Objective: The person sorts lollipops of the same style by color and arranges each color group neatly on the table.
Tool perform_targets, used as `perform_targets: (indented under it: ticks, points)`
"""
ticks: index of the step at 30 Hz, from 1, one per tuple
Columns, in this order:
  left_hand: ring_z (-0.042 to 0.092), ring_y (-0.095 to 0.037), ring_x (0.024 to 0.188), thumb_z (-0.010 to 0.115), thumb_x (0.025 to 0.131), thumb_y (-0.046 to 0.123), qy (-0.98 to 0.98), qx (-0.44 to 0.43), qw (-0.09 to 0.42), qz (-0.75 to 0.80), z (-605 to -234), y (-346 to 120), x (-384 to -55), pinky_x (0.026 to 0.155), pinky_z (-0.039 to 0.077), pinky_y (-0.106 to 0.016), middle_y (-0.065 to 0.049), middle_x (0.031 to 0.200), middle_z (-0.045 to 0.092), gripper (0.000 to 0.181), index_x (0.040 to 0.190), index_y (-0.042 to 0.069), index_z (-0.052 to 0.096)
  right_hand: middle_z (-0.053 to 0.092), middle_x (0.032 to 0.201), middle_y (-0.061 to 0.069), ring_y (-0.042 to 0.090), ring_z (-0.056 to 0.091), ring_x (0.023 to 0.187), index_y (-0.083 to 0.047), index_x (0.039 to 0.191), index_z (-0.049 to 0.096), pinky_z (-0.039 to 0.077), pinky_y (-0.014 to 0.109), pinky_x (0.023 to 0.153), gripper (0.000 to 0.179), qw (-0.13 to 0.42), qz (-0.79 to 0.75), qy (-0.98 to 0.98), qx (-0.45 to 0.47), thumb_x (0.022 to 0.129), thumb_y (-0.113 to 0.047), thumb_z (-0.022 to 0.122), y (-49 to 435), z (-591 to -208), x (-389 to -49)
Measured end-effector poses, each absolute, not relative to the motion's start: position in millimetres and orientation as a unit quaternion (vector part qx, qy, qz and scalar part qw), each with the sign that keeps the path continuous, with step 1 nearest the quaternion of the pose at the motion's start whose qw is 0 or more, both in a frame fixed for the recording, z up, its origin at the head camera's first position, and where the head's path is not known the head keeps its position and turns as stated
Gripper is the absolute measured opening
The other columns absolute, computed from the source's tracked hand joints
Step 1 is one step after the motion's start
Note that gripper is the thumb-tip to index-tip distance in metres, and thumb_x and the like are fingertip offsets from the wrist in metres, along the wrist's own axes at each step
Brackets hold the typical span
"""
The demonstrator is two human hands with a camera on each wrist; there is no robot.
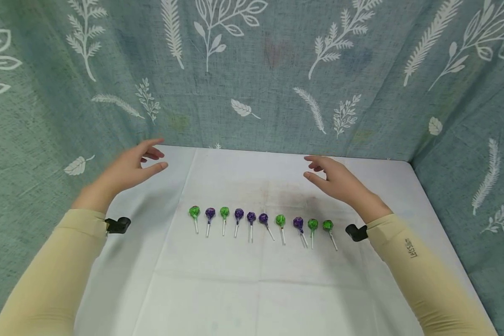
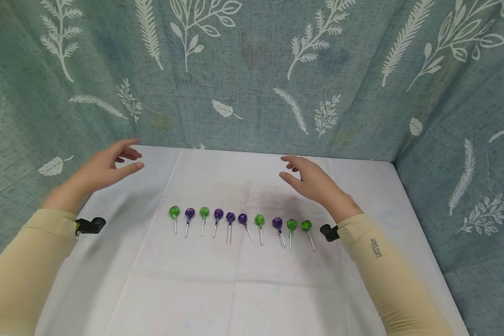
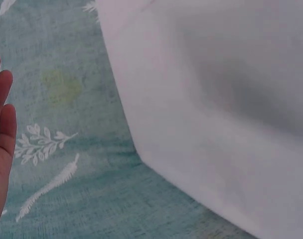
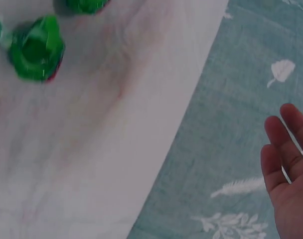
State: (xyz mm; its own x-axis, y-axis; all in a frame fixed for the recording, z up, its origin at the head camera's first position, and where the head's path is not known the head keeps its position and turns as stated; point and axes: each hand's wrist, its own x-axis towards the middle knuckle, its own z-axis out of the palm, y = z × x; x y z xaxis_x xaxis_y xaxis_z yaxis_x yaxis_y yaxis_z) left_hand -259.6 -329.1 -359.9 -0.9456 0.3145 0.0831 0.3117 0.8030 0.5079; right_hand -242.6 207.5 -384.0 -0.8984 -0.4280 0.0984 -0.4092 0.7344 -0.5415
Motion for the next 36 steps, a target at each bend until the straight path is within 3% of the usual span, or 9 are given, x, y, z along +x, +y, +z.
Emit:
perform_targets:
  ticks: [13, 24, 30, 36]
  points:
    - [0.042, -0.019, 0.110, 0.057, 0.083, 0.049, 0.946, 0.192, 0.002, 0.261, -393.5, -322.2, -237.7, 0.087, 0.036, -0.046, 0.007, 0.122, 0.047, 0.045, 0.124, 0.032, 0.050, 0.049, 0.122, -0.005, 0.015, 0.047, 0.111, -0.026, 0.129, 0.045, 0.042, 0.036, 0.086, 0.049, 0.038, -0.266, 0.918, -0.291, 0.088, -0.053, 0.045, 141.2, -398.3, -243.9]
    - [0.043, -0.016, 0.113, 0.059, 0.081, 0.051, 0.944, 0.188, 0.042, 0.269, -407.9, -309.8, -226.7, 0.090, 0.036, -0.048, 0.009, 0.115, 0.052, 0.046, 0.121, 0.028, 0.053, 0.052, 0.119, -0.002, 0.014, 0.050, 0.104, -0.025, 0.128, 0.048, 0.042, 0.033, 0.084, 0.048, 0.058, -0.236, 0.917, -0.315, 0.088, -0.052, 0.047, 88.3, -405.0, -241.1]
    - [0.043, -0.011, 0.111, 0.058, 0.079, 0.055, 0.947, 0.185, 0.061, 0.257, -420.0, -302.1, -224.2, 0.087, 0.040, -0.043, 0.015, 0.111, 0.053, 0.041, 0.115, 0.035, 0.054, 0.054, 0.117, 0.000, 0.016, 0.051, 0.105, -0.024, 0.125, 0.050, 0.042, 0.032, 0.086, 0.046, 0.071, -0.223, 0.913, -0.334, 0.088, -0.050, 0.048, 63.6, -412.9, -239.1]
    - [0.045, -0.014, 0.110, 0.059, 0.080, 0.053, 0.941, 0.204, 0.081, 0.257, -431.3, -294.5, -223.1, 0.090, 0.038, -0.043, 0.013, 0.111, 0.054, 0.047, 0.117, 0.024, 0.058, 0.055, 0.114, 0.000, 0.017, 0.050, 0.105, -0.023, 0.122, 0.052, 0.042, 0.033, 0.086, 0.041, 0.085, -0.204, 0.909, -0.354, 0.088, -0.046, 0.051, 39.2, -418.1, -230.9]
